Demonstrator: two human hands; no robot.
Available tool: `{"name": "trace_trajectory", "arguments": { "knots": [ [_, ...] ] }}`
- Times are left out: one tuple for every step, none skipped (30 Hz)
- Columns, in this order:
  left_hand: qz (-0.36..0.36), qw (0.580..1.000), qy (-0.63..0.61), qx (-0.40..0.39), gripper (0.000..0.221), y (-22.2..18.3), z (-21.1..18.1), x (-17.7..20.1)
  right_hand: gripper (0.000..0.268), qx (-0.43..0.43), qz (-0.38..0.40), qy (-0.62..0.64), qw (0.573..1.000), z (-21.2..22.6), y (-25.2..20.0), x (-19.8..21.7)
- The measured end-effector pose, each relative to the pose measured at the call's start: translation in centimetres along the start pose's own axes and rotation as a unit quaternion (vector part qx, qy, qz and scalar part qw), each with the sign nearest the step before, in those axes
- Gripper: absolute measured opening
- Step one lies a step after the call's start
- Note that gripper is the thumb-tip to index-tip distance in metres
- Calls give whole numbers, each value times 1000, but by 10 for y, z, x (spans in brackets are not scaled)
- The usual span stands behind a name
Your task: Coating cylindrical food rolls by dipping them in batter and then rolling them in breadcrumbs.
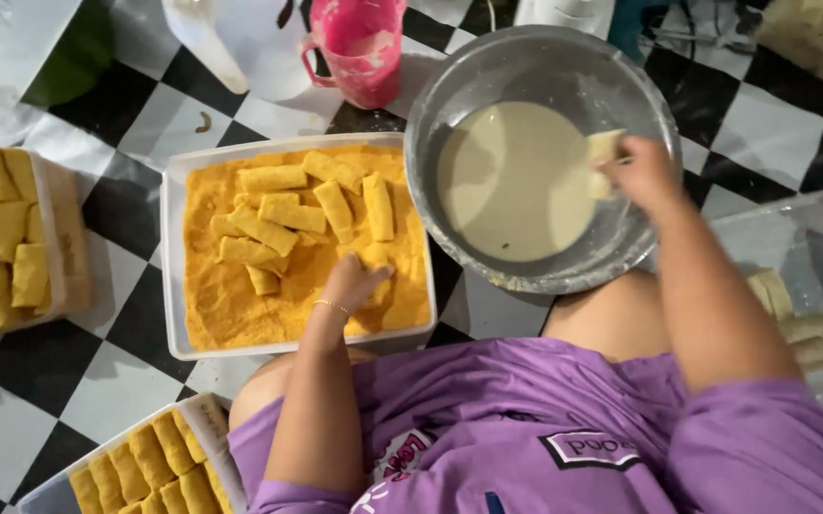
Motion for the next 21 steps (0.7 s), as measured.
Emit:
{"name": "trace_trajectory", "arguments": {
  "knots": [
    [-3, 1000, -3, 2, 67, -11, -13, 11, 31, 4, 3, -1, 1000, 5, 6, -21],
    [19, 998, -43, 31, 70, -21, -26, 20, 29, 8, 26, -94, 995, 9, 10, -41],
    [42, 994, -83, 59, 73, -32, -39, 29, 27, 11, 48, -185, 981, 13, 14, -62],
    [43, 994, -83, 59, 73, -33, -38, 27, 27, 10, 49, -186, 981, 6, 20, -79],
    [39, 991, -111, 67, 69, -34, -36, 24, 30, -7, 83, -267, 960, -2, 26, -96],
    [38, 987, -139, 74, 65, -35, -36, 20, 36, -26, 116, -347, 930, -11, 31, -111],
    [42, 987, -139, 74, 65, -33, -36, 30, 36, -29, 117, -349, 930, -3, 25, -112],
    [42, 992, -110, 52, 62, -30, -37, 38, 37, -28, 125, -326, 937, 5, 20, -111],
    [42, 995, -82, 29, 60, -28, -38, 47, 39, -28, 133, -303, 943, 13, 15, -111],
    [44, 995, -84, 27, 60, -40, -51, 57, 39, -29, 132, -306, 943, 0, 20, -112],
    [0, 988, -150, 31, 53, -51, -63, 70, 35, -20, 109, -221, 969, -13, 25, -112],
    [-43, 975, -216, 37, 47, -64, -75, 81, 34, -12, 87, -134, 987, -27, 28, -113],
    [-41, 974, -218, 36, 47, -52, -59, 80, 34, -13, 87, -137, 987, -33, 35, -113],
    [-112, 928, -355, -22, 39, -42, -44, 82, 34, -134, 97, 144, 976, -43, 39, -116],
    [-180, 853, -483, -78, 40, -32, -28, 83, 38, -243, 99, 412, 873, -52, 42, -120],
    [-179, 854, -483, -77, 40, -30, -26, 82, 38, -244, 97, 412, 873, -15, 27, -107],
    [-225, 841, -482, -100, 50, -30, -24, 83, 32, -248, 71, 444, 858, 22, 12, -94],
    [-271, 825, -480, -124, 61, -29, -23, 85, 27, -250, 43, 477, 841, 60, -2, -80],
    [-269, 826, -479, -126, 61, -31, -22, 84, 27, -250, 41, 478, 841, 56, 2, -79],
    [-297, 867, -381, -122, 56, -32, -22, 84, 33, -272, 70, 512, 811, 52, 4, -79],
    [-322, 897, -277, -119, 51, -33, -23, 83, 47, -293, 100, 545, 779, 48, 7, -78]
  ]
}}
Point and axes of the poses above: each hand's wrist, its own y-axis towards the middle knuckle, its own x-axis out of the back of the hand, z = x × y, the point moved 2 cm from there along y, towards the middle knuckle, and after that the axes turned 3 degrees about y, right-handed, at the moved point
